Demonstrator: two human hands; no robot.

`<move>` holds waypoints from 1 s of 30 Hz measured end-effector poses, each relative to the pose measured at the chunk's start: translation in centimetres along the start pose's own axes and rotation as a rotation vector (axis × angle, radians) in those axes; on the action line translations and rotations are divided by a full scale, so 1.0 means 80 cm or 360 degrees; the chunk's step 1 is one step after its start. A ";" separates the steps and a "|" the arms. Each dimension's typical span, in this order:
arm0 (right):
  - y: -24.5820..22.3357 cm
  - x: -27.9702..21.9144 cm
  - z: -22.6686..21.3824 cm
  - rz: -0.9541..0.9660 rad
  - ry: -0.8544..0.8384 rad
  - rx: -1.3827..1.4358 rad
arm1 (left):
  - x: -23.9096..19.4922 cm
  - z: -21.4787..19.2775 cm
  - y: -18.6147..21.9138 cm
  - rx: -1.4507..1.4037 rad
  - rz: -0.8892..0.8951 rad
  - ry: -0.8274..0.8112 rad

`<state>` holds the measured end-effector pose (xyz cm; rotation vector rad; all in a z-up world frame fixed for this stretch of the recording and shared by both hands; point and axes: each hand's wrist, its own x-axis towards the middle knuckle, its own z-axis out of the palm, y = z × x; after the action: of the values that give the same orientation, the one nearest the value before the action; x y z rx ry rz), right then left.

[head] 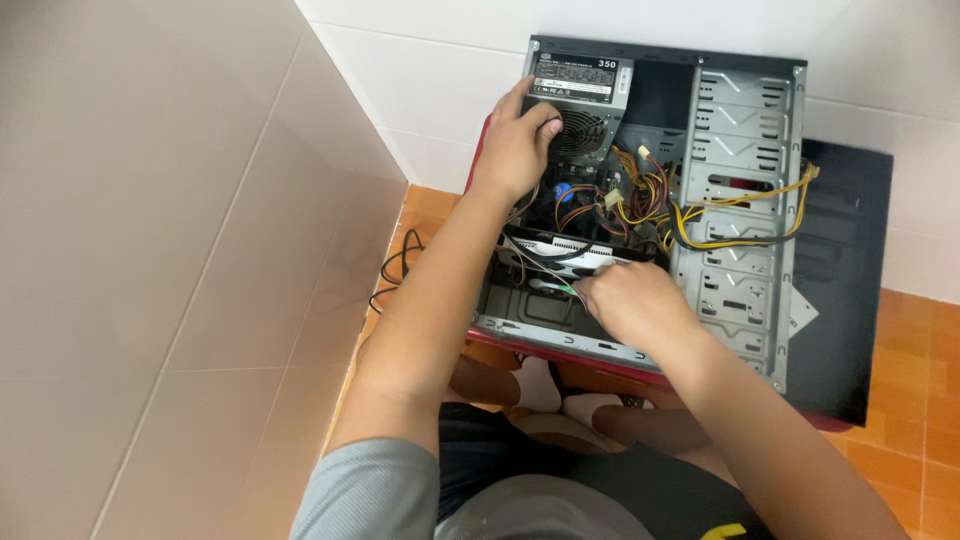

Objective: The person cleans the inside of a desktop computer case using a toothbrush. They scrub the power supply fan, motherboard area, and graphics card, then disconnect and reconnect a power cable.

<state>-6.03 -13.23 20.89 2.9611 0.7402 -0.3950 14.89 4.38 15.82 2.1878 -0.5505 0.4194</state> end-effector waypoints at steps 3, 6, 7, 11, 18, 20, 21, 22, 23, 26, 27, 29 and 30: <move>-0.003 -0.016 -0.031 0.0042 -0.0129 0.0083 | -0.003 0.003 -0.001 0.0065 0.0046 0.0033; 0.000 -0.020 -0.035 -0.0022 0.0037 0.0051 | 0.001 0.005 0.003 0.0147 -0.0015 -0.0024; -0.002 -0.020 -0.030 -0.0021 0.0025 0.0055 | -0.004 0.004 0.005 0.0142 -0.0024 -0.0032; -0.003 -0.007 -0.028 -0.0144 0.0018 0.0026 | 0.000 0.001 0.005 0.0100 -0.0083 -0.0046; -0.004 -0.024 -0.064 0.0094 -0.0283 -0.0167 | -0.002 0.000 0.007 0.0086 -0.0142 -0.0043; -0.006 -0.021 -0.067 0.0021 -0.0228 -0.0072 | -0.002 -0.002 0.010 0.0104 -0.0145 -0.0058; -0.007 -0.021 -0.069 -0.0046 -0.0169 0.0023 | -0.002 -0.003 0.013 0.0120 -0.0142 -0.0073; -0.009 -0.018 -0.060 -0.0038 -0.0168 0.0023 | -0.003 -0.001 0.012 0.0115 -0.0136 -0.0076; -0.010 -0.015 -0.052 -0.0136 -0.0108 -0.0015 | -0.003 0.000 0.012 0.0132 -0.0126 -0.0069; -0.012 -0.003 -0.039 -0.0201 -0.0104 -0.0107 | 0.001 -0.001 0.010 0.0128 -0.0114 -0.0044; -0.014 -0.001 -0.035 -0.0168 -0.0179 -0.0152 | -0.001 -0.001 0.010 0.0100 -0.0126 -0.0037; -0.012 -0.008 -0.039 -0.0082 -0.0256 -0.0161 | -0.002 0.000 0.009 0.0097 -0.0143 -0.0042; -0.010 -0.010 -0.042 0.0002 -0.0328 -0.0178 | 0.000 0.000 0.008 0.0095 -0.0158 -0.0037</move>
<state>-6.31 -12.44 24.37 2.7629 0.7112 -0.6253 14.52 4.02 16.24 2.2692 -0.4446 0.3616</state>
